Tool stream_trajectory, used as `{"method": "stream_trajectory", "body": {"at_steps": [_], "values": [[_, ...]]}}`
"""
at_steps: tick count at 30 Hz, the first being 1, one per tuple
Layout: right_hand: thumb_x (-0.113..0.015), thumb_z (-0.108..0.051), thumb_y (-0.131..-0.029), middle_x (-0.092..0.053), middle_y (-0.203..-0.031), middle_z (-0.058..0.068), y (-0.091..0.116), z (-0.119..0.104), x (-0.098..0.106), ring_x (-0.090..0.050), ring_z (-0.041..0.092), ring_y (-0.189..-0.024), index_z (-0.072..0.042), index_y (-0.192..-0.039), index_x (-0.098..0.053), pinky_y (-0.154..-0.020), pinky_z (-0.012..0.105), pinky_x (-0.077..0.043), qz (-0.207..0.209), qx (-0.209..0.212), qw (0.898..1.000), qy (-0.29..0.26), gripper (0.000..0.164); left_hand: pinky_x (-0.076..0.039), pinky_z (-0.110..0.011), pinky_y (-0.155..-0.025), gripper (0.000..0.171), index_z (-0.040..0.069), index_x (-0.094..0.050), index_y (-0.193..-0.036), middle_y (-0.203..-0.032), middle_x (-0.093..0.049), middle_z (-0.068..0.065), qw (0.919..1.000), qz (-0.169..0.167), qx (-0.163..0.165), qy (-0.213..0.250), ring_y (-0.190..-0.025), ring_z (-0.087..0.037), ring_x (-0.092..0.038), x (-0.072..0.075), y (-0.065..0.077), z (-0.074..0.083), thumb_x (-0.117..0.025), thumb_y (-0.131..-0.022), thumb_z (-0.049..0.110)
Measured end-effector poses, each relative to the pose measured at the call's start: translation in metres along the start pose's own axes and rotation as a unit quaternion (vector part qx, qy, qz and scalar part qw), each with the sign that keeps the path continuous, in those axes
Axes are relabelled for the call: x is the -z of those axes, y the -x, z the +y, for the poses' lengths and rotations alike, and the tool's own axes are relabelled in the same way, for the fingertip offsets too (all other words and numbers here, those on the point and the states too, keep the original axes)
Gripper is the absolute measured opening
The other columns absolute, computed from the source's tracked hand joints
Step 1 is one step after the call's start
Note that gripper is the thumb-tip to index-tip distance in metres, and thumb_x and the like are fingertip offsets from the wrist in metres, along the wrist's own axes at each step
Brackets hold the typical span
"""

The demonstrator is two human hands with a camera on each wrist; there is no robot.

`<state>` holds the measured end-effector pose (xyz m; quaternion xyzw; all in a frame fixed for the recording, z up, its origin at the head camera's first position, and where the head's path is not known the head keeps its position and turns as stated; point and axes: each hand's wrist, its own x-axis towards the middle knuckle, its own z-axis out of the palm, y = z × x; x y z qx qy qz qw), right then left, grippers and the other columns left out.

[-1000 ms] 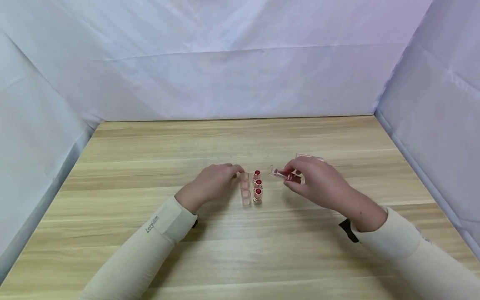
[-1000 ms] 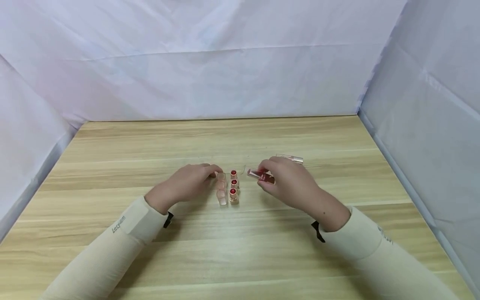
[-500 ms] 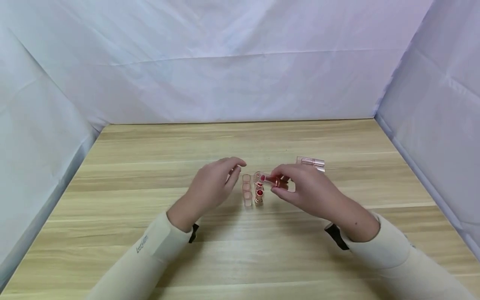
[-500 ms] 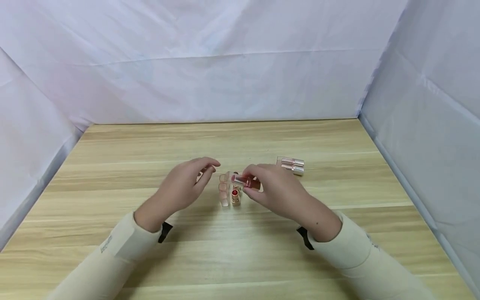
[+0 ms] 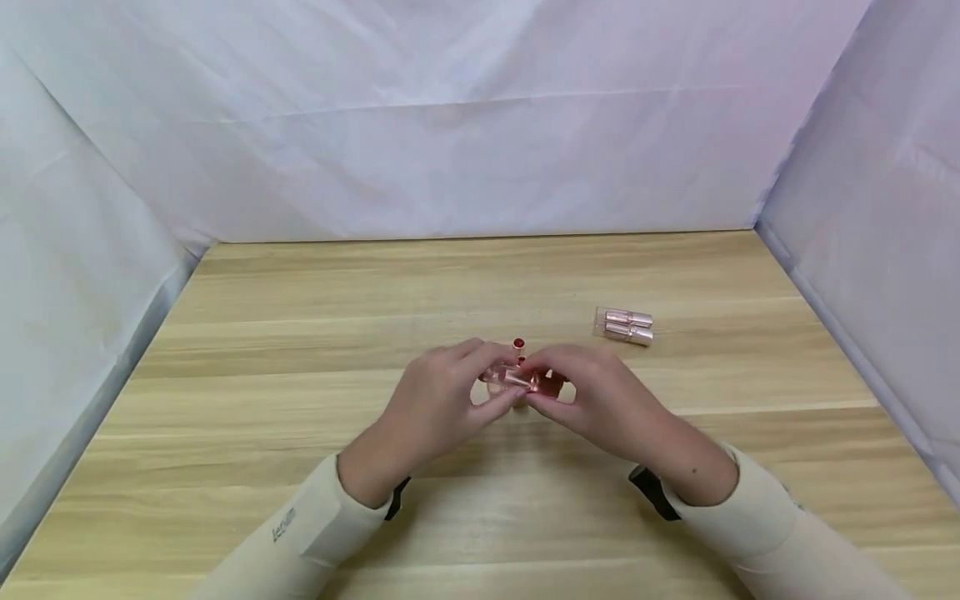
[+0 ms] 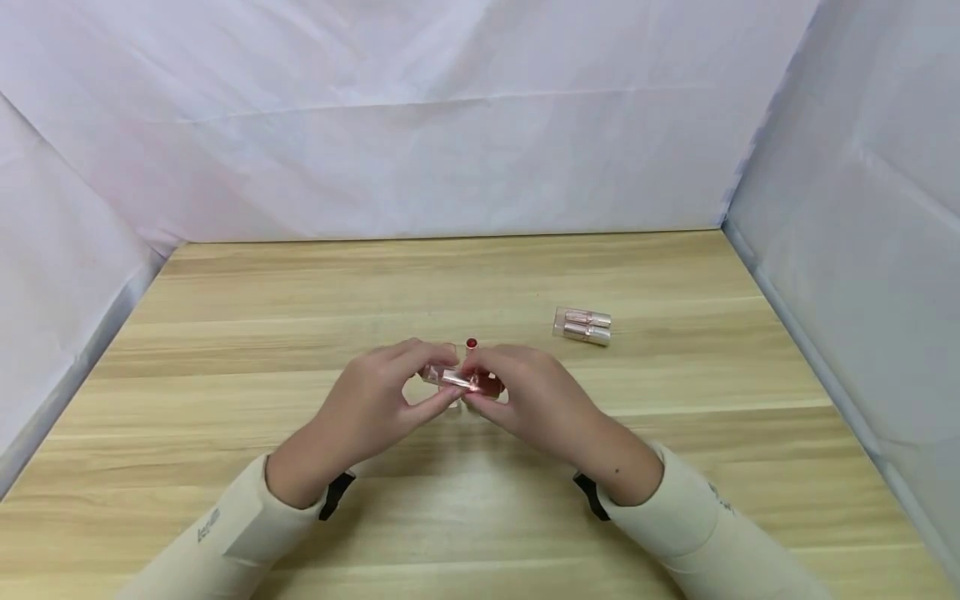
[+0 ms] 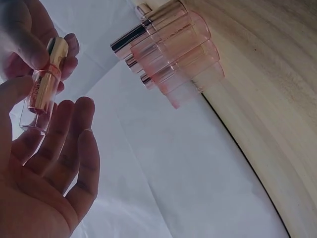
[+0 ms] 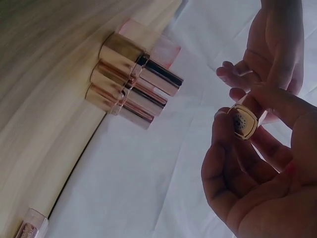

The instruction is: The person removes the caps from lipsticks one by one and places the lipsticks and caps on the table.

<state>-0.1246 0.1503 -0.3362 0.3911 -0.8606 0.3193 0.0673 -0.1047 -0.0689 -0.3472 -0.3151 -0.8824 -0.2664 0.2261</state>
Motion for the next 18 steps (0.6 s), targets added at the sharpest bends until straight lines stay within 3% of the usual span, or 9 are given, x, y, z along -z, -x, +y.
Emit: {"method": "stream_trajectory", "body": {"at_steps": [9,18], "values": [[-0.083,-0.015,-0.082,-0.073,-0.096,-0.007,0.000,-0.007,0.001,-0.063,0.002,-0.080,-0.013,-0.109,-0.072,-0.071,0.021,-0.055,0.010,0.013,1.000,-0.004,0.029,-0.055,-0.027,-0.066,0.026,0.017,-0.071,-0.103,-0.094,-0.074,0.007,0.9993,0.012,-0.028,-0.020,-0.075,-0.006,-0.069,0.007,0.000,0.003,-0.080,-0.085,0.034],[-0.083,-0.013,-0.081,-0.070,-0.088,-0.006,0.001,-0.010,0.002,-0.062,0.003,-0.079,-0.010,-0.107,-0.073,-0.070,0.021,-0.055,0.019,0.020,0.999,0.021,0.028,-0.055,-0.025,-0.063,0.027,0.017,-0.073,-0.100,-0.094,-0.076,0.006,0.9994,0.018,-0.020,-0.021,-0.073,-0.008,-0.070,0.013,0.000,0.003,-0.083,-0.082,0.034]]}}
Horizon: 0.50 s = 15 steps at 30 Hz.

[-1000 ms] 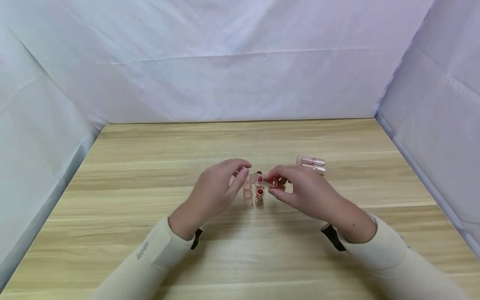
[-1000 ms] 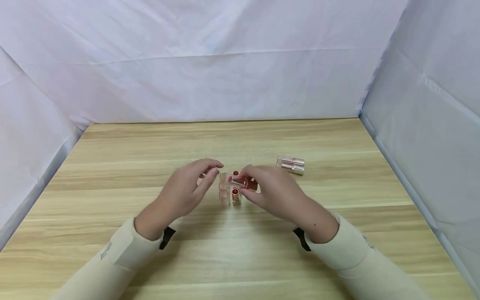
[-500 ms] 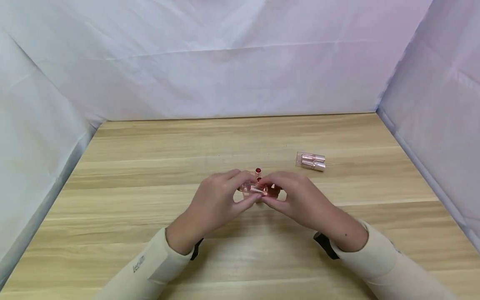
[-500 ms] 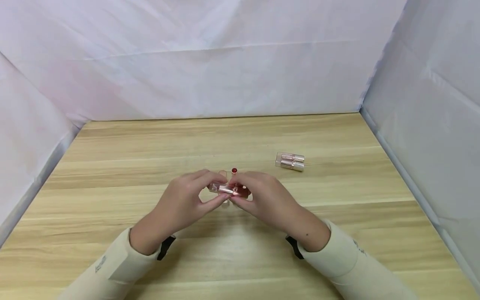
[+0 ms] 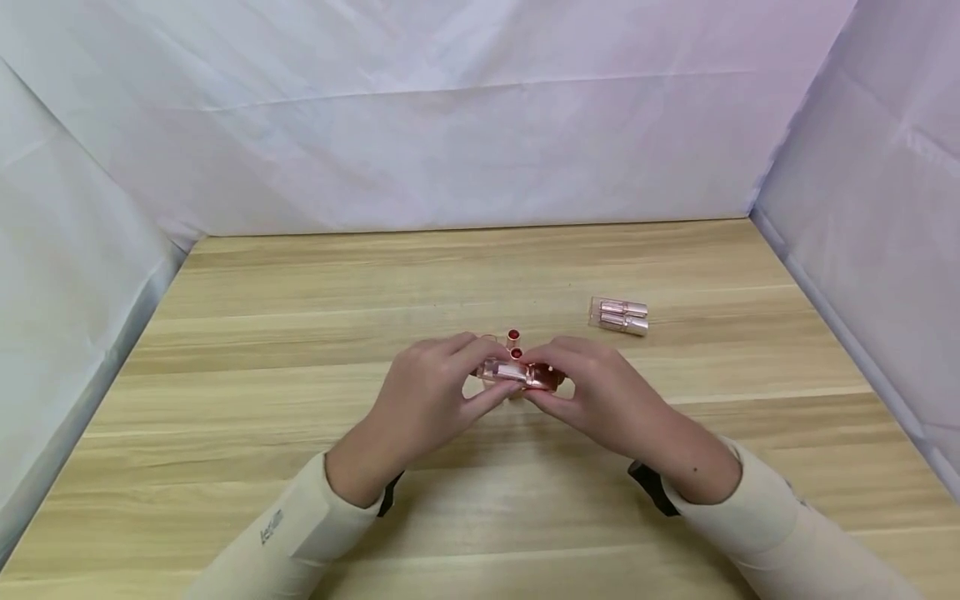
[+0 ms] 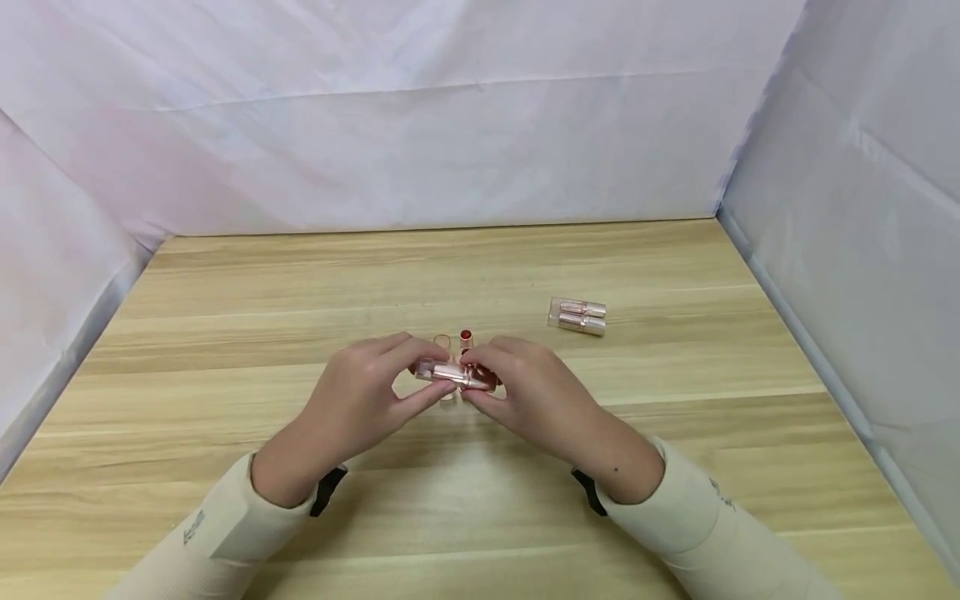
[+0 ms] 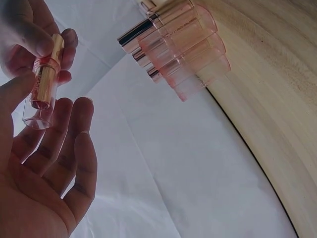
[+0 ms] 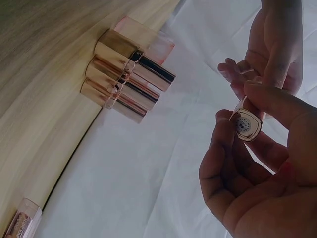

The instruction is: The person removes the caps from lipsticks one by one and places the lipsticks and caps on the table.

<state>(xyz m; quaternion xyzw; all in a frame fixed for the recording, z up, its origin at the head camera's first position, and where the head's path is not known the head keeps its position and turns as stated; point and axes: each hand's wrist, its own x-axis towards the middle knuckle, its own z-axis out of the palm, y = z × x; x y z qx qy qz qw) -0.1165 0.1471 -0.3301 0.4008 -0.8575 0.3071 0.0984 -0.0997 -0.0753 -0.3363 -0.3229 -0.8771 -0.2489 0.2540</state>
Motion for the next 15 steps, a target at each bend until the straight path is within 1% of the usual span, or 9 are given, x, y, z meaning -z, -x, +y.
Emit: {"method": "stream_trajectory", "body": {"at_steps": [7,15], "values": [[-0.084,-0.016,-0.081,-0.069,-0.086,-0.005,-0.0007,-0.0014,0.0010,-0.063,0.003,-0.078,-0.011,-0.104,-0.074,-0.069,0.021,-0.056,0.007,0.006,1.000,0.023,0.026,-0.055,-0.025,-0.064,0.028,0.018,-0.073,-0.101,-0.094,-0.076,0.006,1.0000,-0.004,0.005,0.002,-0.074,-0.008,-0.070,0.0023,0.0009,-0.0004,-0.084,-0.081,0.035],[-0.084,-0.018,-0.081,-0.068,-0.084,-0.006,0.0001,-0.0021,0.0013,-0.061,0.003,-0.076,-0.012,-0.104,-0.074,-0.067,0.024,-0.056,0.002,-0.005,0.999,0.046,0.026,-0.053,-0.023,-0.061,0.030,0.017,-0.074,-0.100,-0.095,-0.077,0.005,0.9999,-0.001,0.004,0.010,-0.073,-0.007,-0.070,0.0015,0.0008,-0.0013,-0.085,-0.079,0.034]]}}
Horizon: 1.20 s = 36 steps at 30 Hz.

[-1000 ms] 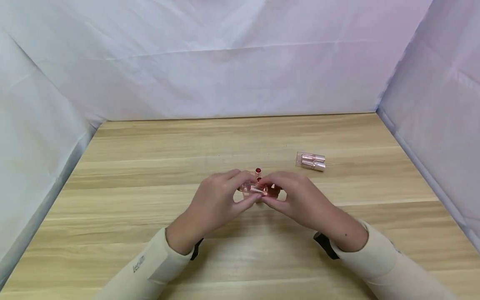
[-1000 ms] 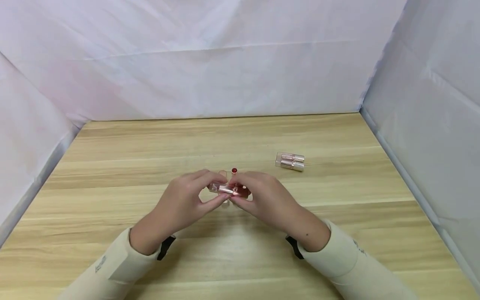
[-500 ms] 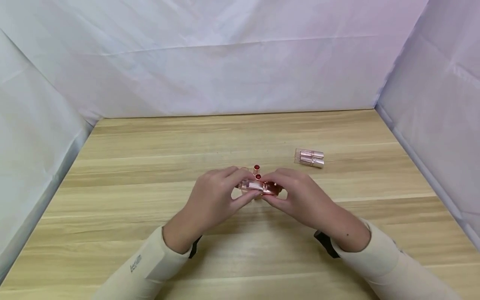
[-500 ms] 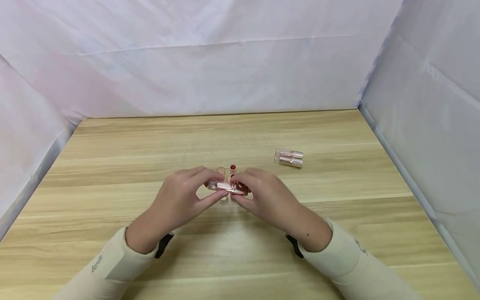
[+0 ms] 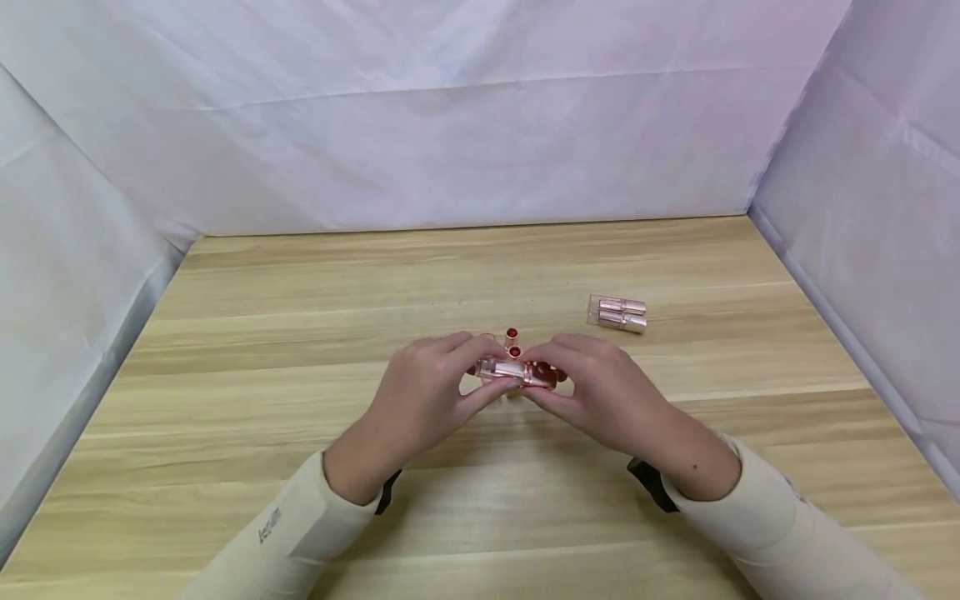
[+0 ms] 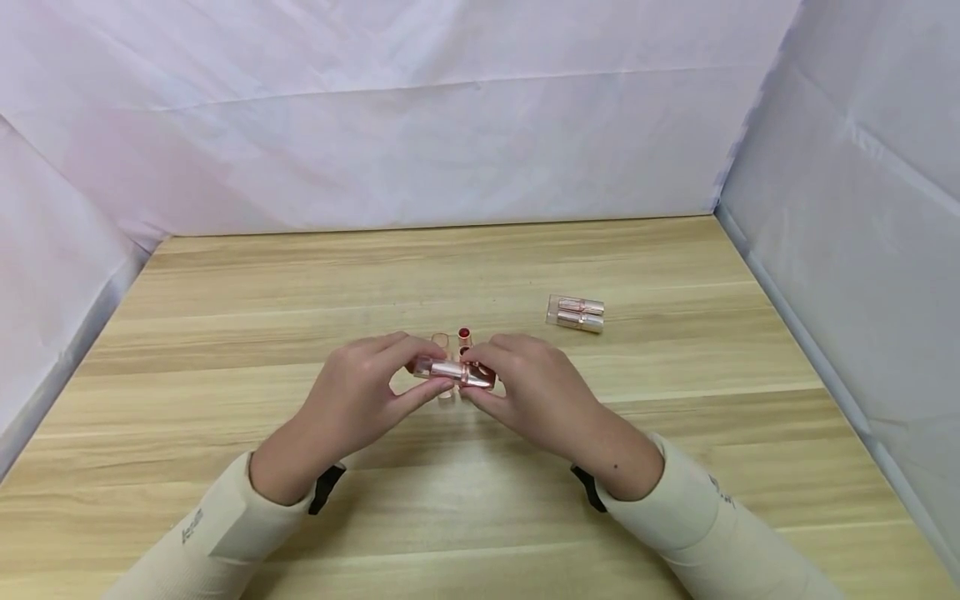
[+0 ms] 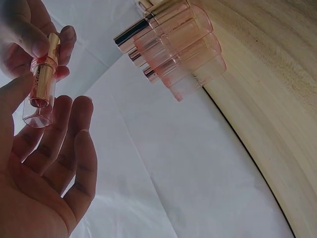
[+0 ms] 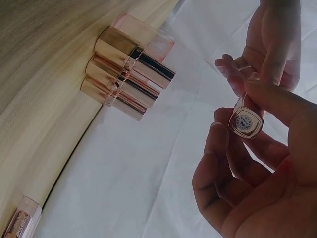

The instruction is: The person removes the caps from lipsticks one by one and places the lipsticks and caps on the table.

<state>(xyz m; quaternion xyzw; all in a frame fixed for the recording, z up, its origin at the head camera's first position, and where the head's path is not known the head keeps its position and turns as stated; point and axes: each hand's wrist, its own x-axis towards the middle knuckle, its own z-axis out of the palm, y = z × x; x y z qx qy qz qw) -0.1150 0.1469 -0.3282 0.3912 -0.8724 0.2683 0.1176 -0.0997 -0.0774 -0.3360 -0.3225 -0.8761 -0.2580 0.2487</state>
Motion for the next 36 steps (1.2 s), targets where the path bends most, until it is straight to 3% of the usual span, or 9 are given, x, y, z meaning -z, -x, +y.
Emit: {"method": "stream_trajectory", "body": {"at_steps": [19,30,36], "values": [[-0.084,-0.023,-0.081,-0.064,-0.080,-0.009,0.0015,0.0008,0.0001,-0.057,0.004,-0.072,-0.015,-0.103,-0.074,-0.063,0.020,-0.049,-0.014,-0.012,0.999,0.028,0.025,-0.044,-0.019,-0.055,0.030,0.018,-0.072,-0.102,-0.090,-0.075,0.009,0.9999,-0.008,0.007,0.004,-0.060,-0.004,-0.057,-0.0045,0.0012,-0.0010,-0.083,-0.081,0.037],[-0.083,-0.026,-0.083,-0.064,-0.079,-0.011,0.0010,-0.0006,0.0002,-0.055,0.001,-0.071,-0.017,-0.102,-0.075,-0.063,0.021,-0.048,-0.029,-0.029,0.999,0.032,0.023,-0.036,-0.017,-0.050,0.028,0.020,-0.072,-0.099,-0.074,-0.066,0.013,0.9999,-0.013,0.010,0.004,-0.055,-0.001,-0.046,-0.0052,0.0021,-0.0013,-0.083,-0.081,0.038],[-0.083,-0.026,-0.082,-0.065,-0.080,-0.010,0.0008,-0.0001,0.0006,-0.055,0.003,-0.071,-0.016,-0.103,-0.075,-0.063,0.021,-0.048,-0.036,-0.032,0.998,0.027,0.024,-0.042,-0.017,-0.053,0.030,0.019,-0.072,-0.100,-0.079,-0.070,0.012,0.9997,-0.019,0.010,0.010,-0.058,-0.004,-0.056,-0.0048,0.0016,-0.0019,-0.084,-0.080,0.037]]}}
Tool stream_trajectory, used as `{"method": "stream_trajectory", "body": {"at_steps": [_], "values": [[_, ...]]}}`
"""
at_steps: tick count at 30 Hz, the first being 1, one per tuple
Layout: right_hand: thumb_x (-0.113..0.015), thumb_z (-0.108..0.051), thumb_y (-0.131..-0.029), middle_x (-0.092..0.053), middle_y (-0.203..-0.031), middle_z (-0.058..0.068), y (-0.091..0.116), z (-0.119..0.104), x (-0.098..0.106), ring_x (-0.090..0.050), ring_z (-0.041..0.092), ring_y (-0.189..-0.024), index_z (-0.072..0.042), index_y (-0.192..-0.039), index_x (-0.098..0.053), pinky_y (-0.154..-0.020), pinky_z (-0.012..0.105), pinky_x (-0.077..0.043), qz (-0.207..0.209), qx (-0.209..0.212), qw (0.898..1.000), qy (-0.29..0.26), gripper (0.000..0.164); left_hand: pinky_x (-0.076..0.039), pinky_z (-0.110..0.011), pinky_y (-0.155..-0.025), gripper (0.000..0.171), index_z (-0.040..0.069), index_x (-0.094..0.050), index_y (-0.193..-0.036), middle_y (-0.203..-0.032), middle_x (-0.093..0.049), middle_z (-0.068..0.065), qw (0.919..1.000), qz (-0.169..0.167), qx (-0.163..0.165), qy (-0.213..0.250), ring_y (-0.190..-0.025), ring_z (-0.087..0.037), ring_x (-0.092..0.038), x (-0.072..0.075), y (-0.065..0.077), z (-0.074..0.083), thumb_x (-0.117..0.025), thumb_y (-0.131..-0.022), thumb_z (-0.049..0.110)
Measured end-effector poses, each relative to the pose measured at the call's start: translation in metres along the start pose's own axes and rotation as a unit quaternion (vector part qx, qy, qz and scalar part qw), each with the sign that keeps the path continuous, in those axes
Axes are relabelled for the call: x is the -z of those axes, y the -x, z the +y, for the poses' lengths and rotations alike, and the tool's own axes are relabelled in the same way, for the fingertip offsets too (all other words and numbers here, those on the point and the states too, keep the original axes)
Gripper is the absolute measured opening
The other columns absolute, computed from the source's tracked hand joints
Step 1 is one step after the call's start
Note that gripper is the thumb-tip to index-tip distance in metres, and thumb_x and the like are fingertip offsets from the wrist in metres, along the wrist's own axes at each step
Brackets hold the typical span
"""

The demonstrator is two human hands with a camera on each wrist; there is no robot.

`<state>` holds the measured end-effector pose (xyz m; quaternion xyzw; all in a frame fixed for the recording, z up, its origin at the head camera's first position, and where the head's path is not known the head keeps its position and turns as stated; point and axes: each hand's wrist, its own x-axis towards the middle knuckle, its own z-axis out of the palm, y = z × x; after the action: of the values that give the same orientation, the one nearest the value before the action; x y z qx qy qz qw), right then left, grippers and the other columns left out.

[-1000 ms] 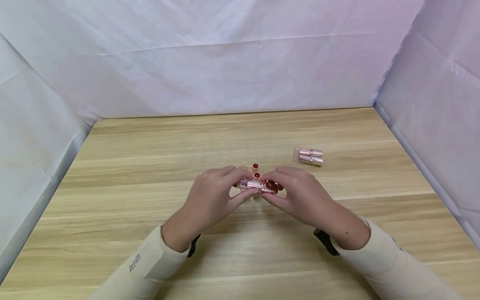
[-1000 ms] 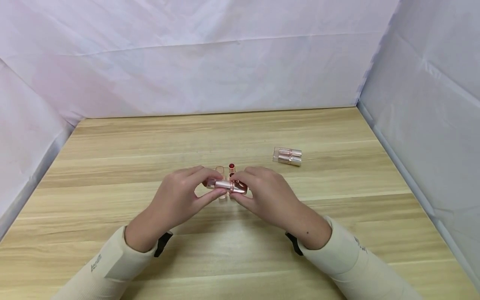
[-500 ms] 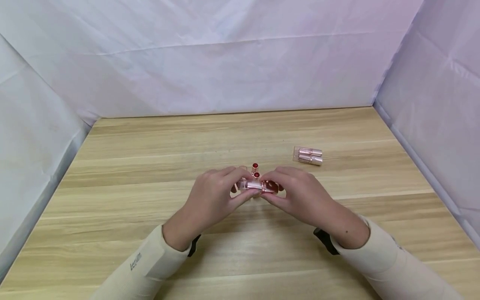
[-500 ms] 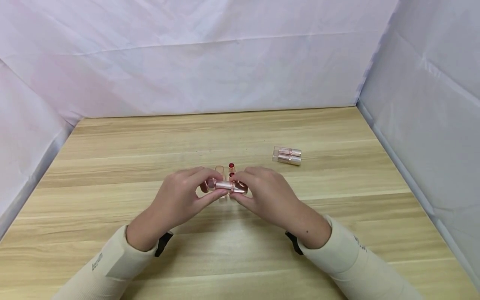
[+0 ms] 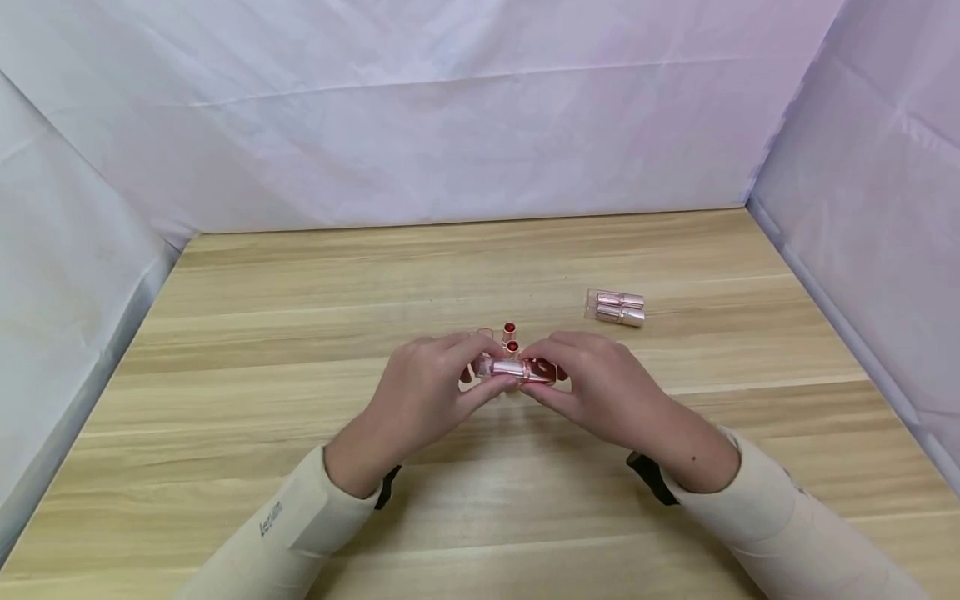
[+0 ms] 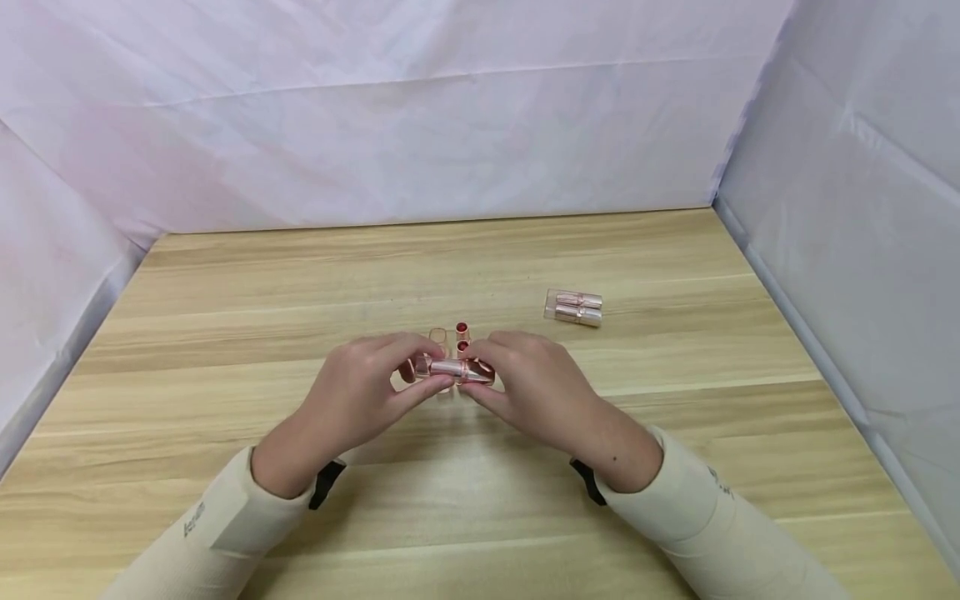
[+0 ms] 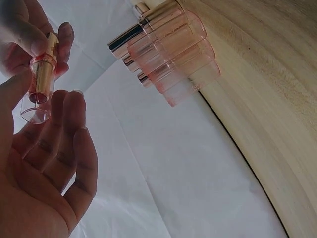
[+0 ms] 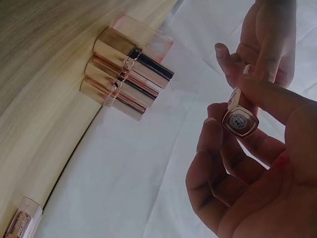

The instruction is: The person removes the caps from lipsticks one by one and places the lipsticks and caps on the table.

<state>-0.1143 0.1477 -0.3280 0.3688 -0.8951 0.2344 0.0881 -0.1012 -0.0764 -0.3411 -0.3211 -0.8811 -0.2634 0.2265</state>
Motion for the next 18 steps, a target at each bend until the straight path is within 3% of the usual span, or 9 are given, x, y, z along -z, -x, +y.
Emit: {"method": "stream_trajectory", "body": {"at_steps": [8,18], "values": [[-0.083,-0.025,-0.083,-0.067,-0.084,-0.009,0.0003,0.0009,0.0016,-0.059,0.005,-0.074,-0.015,-0.108,-0.074,-0.066,0.022,-0.050,-0.023,0.007,1.000,-0.006,0.029,-0.046,-0.019,-0.055,0.029,0.019,-0.073,-0.101,-0.092,-0.075,0.008,0.9997,-0.011,-0.022,-0.001,-0.069,-0.004,-0.068,0.0023,-0.0011,-0.0035,-0.083,-0.081,0.037],[-0.083,-0.025,-0.083,-0.069,-0.086,-0.009,0.0000,0.0013,0.0026,-0.061,0.003,-0.077,-0.016,-0.107,-0.075,-0.068,0.023,-0.053,-0.025,0.005,1.000,-0.006,0.027,-0.045,-0.018,-0.055,0.029,0.019,-0.074,-0.101,-0.090,-0.075,0.009,0.9996,-0.019,-0.019,-0.007,-0.069,-0.003,-0.068,0.0040,-0.0012,-0.0044,-0.083,-0.081,0.037]]}}
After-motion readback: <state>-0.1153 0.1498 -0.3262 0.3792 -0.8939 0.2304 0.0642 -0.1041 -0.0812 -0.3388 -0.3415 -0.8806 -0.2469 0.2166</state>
